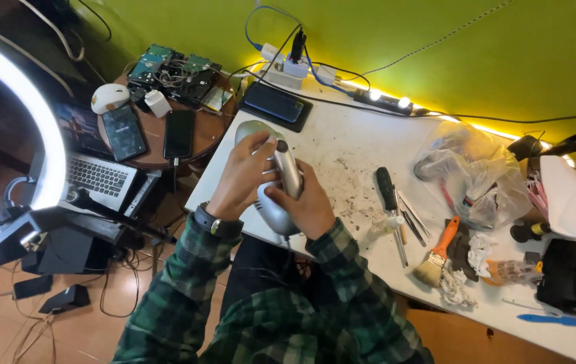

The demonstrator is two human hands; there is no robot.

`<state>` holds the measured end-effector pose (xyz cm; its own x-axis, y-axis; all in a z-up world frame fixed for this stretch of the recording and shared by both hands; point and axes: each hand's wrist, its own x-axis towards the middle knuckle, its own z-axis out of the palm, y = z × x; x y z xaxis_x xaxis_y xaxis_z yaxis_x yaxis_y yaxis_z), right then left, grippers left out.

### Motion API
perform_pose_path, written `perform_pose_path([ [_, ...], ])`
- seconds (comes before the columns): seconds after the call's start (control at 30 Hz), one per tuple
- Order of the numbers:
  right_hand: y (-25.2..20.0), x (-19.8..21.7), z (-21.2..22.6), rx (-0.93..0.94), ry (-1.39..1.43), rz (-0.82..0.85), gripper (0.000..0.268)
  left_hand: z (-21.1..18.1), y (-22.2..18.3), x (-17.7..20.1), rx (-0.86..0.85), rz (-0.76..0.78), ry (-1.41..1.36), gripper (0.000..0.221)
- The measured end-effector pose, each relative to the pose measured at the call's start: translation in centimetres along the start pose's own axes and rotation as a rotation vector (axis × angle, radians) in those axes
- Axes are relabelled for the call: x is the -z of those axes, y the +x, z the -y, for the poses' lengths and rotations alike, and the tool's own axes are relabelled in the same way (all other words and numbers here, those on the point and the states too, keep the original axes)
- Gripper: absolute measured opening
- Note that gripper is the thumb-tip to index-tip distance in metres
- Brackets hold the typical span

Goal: Disassembling, cleaning, and reassembling a handheld vacuum cleaner at a workbench using a cloth and cleaning solution.

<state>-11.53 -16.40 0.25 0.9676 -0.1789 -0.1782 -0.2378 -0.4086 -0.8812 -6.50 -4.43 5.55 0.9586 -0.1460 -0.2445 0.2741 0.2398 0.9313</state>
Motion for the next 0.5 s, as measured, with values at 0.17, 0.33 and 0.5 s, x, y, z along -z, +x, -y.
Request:
perform_pose_path([
  [0.17, 1.3, 1.9, -2.7, 0.137, 0.074, -0.088, 0.061, 0.7, -0.3, 1.2, -0.044, 0.114, 0.02, 0.053],
  [0.33, 0.3, 3.7, -4.9, 0.139, 0.408, -0.172, 0.054, 3.7, 2.6, 5.6, -0.428, -0.17, 0.532, 0.025],
  [0.5, 1.4, 3.1, -6.1, 0.051, 0.883, -0.226, 0.052, 5.0, 1.7, 4.2, -0.428, -0.026, 0.351, 0.082],
])
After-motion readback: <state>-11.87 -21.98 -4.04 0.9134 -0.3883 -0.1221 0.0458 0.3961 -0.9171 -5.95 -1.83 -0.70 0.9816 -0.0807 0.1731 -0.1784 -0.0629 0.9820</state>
